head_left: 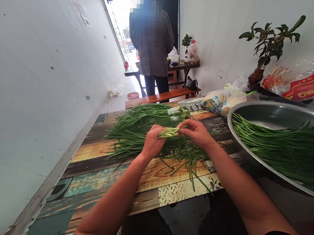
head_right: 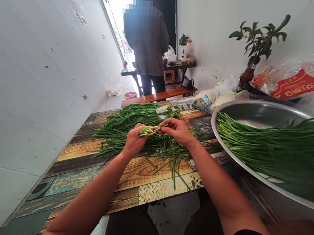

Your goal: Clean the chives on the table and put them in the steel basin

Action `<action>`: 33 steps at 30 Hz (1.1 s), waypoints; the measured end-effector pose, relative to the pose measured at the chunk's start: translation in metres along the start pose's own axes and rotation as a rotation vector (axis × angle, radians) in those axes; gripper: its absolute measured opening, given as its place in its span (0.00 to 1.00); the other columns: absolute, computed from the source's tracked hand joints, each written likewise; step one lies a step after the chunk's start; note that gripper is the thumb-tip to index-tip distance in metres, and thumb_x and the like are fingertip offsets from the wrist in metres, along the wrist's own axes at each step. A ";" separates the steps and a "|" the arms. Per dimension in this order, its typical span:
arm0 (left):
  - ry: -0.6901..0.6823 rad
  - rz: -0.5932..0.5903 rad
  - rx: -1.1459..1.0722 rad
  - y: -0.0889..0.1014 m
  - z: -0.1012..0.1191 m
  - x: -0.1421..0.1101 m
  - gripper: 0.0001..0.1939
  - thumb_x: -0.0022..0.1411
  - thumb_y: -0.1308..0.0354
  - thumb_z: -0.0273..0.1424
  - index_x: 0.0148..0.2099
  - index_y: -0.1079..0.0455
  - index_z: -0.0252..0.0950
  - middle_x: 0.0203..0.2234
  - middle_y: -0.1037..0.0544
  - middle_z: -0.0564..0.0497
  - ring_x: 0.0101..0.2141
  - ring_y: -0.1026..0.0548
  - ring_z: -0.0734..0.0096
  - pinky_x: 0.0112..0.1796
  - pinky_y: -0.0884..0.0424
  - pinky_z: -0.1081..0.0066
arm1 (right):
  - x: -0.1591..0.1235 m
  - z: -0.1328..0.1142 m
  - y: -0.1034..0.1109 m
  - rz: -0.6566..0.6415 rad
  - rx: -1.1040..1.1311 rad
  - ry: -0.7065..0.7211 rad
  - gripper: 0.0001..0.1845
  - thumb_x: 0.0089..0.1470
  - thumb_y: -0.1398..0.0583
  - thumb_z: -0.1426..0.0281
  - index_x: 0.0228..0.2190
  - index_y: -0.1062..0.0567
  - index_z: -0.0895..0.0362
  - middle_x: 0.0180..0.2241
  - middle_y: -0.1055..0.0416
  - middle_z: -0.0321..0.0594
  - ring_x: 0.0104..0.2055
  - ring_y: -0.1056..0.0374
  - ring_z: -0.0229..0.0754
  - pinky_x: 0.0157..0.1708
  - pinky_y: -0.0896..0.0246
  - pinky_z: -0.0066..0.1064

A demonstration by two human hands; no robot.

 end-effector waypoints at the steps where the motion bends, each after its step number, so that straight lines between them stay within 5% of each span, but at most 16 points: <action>1: -0.003 -0.023 0.010 0.000 0.000 0.000 0.10 0.63 0.44 0.34 0.39 0.22 0.41 0.28 0.21 0.51 0.32 0.30 0.69 0.34 0.32 0.70 | 0.000 0.000 0.001 0.020 -0.023 0.011 0.13 0.45 0.33 0.63 0.31 0.25 0.58 0.27 0.25 0.36 0.30 0.29 0.36 0.35 0.32 0.31; 11: -0.281 0.072 0.355 0.005 0.012 -0.006 0.10 0.64 0.46 0.29 0.41 0.23 0.40 0.30 0.21 0.49 0.34 0.34 0.66 0.37 0.36 0.67 | 0.000 -0.005 0.006 0.009 -0.507 0.154 0.10 0.51 0.38 0.63 0.31 0.23 0.57 0.34 0.25 0.40 0.37 0.30 0.39 0.36 0.35 0.30; 15: -0.299 0.056 0.358 0.002 0.012 -0.007 0.10 0.63 0.46 0.30 0.41 0.23 0.39 0.29 0.21 0.49 0.33 0.34 0.66 0.36 0.36 0.67 | 0.000 -0.008 0.001 -0.023 -0.579 0.247 0.09 0.54 0.41 0.64 0.28 0.24 0.56 0.34 0.27 0.41 0.38 0.32 0.39 0.39 0.36 0.32; 21: -0.273 0.093 0.283 -0.003 0.013 -0.010 0.09 0.64 0.46 0.30 0.39 0.23 0.38 0.28 0.21 0.49 0.31 0.32 0.68 0.35 0.36 0.68 | 0.000 -0.007 0.000 0.147 -0.496 0.326 0.10 0.56 0.42 0.65 0.27 0.26 0.57 0.34 0.31 0.41 0.38 0.34 0.39 0.41 0.37 0.33; 25: -0.264 0.099 0.290 -0.004 0.012 -0.010 0.09 0.64 0.46 0.32 0.39 0.23 0.39 0.29 0.21 0.49 0.31 0.32 0.68 0.36 0.36 0.67 | -0.001 -0.009 0.003 0.036 -0.572 0.308 0.09 0.54 0.40 0.64 0.34 0.24 0.55 0.40 0.31 0.42 0.42 0.33 0.40 0.42 0.36 0.33; 29: -0.283 0.082 0.281 -0.003 0.011 -0.010 0.08 0.63 0.44 0.32 0.39 0.23 0.38 0.29 0.20 0.50 0.31 0.32 0.69 0.35 0.36 0.67 | -0.003 -0.012 -0.002 -0.039 -0.692 0.346 0.07 0.55 0.41 0.67 0.30 0.24 0.55 0.37 0.30 0.42 0.43 0.33 0.41 0.47 0.38 0.35; 33: -0.291 0.086 0.276 -0.002 0.012 -0.009 0.08 0.63 0.44 0.32 0.39 0.24 0.38 0.29 0.20 0.50 0.31 0.32 0.68 0.36 0.35 0.67 | 0.000 -0.008 0.003 0.135 -0.621 0.305 0.06 0.55 0.43 0.68 0.29 0.28 0.56 0.34 0.29 0.41 0.39 0.33 0.40 0.40 0.36 0.32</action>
Point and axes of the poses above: each hand's wrist, its own x-axis towards the middle knuckle, its own y-axis out of the back of the hand, z = x × y, the point moved 1 cm from there along x, towards the middle knuckle
